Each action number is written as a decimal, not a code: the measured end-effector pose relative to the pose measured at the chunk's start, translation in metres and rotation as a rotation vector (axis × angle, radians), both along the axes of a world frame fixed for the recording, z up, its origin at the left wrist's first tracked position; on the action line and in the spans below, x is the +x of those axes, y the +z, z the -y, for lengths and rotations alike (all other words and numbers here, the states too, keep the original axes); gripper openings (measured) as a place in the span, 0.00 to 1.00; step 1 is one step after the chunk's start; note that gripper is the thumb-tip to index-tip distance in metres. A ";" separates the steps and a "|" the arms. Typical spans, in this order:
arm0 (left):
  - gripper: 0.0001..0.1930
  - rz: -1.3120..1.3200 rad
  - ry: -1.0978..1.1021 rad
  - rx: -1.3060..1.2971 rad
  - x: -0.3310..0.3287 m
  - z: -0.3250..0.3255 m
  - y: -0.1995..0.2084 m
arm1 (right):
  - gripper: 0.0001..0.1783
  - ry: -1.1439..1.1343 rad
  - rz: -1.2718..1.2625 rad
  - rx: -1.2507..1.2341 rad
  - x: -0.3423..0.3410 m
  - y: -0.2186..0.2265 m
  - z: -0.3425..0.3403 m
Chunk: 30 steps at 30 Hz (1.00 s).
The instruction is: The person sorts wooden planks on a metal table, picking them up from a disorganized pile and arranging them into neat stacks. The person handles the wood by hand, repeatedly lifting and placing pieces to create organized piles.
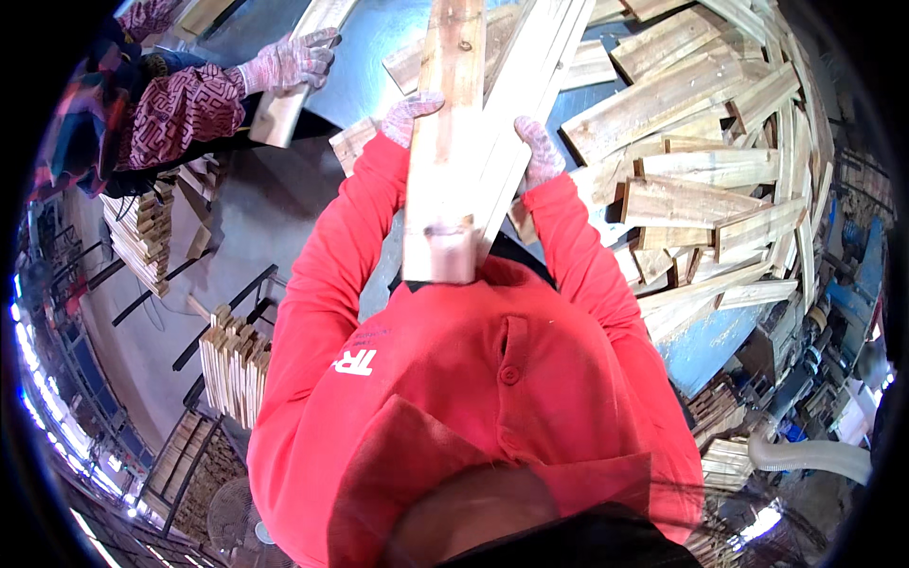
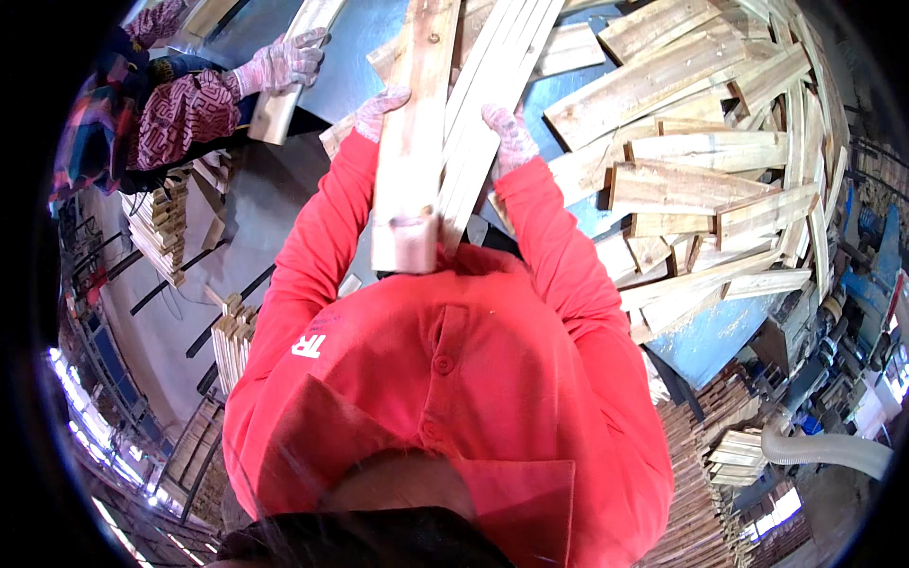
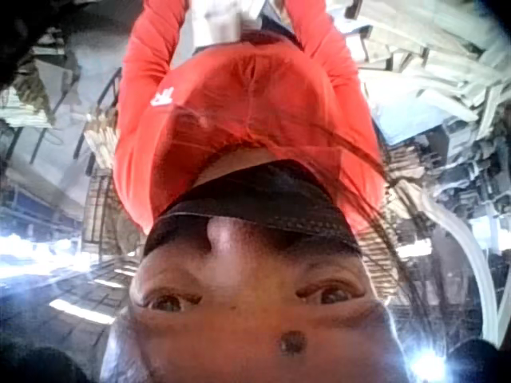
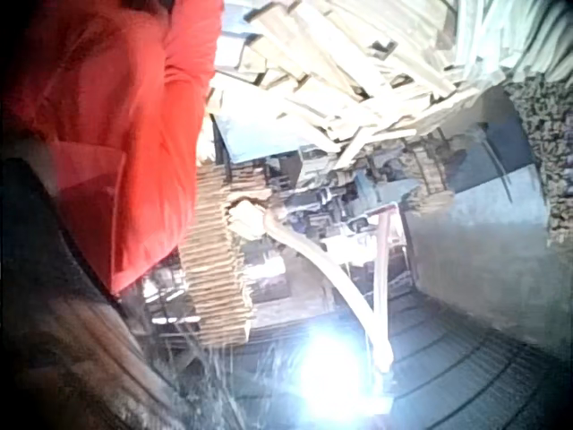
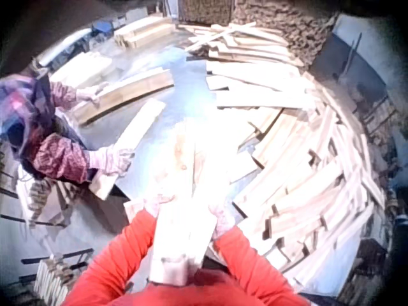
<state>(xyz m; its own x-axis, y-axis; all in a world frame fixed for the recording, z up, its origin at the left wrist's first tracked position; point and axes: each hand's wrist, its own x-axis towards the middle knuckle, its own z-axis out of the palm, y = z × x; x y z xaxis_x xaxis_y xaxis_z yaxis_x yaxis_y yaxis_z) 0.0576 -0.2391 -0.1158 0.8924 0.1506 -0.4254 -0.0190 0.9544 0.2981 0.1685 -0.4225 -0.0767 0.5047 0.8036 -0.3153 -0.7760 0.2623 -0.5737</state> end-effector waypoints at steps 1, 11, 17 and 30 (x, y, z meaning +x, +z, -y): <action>0.25 0.029 -0.006 -0.074 0.003 -0.007 0.008 | 0.38 0.035 -0.062 0.065 -0.002 0.003 -0.004; 0.30 -0.191 -0.285 0.410 0.003 -0.166 0.118 | 0.29 0.001 -0.281 -0.007 0.001 0.000 -0.172; 0.19 -0.379 -0.493 1.069 -0.032 -0.254 0.055 | 0.45 0.703 0.994 -0.973 -0.004 0.012 -0.251; 0.14 -0.531 -0.724 1.625 -0.069 -0.258 0.062 | 0.39 0.956 1.512 -0.506 0.011 0.008 -0.177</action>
<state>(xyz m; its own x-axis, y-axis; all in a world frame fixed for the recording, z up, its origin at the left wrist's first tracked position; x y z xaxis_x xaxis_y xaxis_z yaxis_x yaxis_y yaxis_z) -0.0116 0.0187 -0.0536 0.7987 0.3438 -0.4939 0.6018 -0.4607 0.6524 0.1792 -0.2458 -0.0689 0.0392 0.9339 -0.3555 0.6426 -0.2960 -0.7068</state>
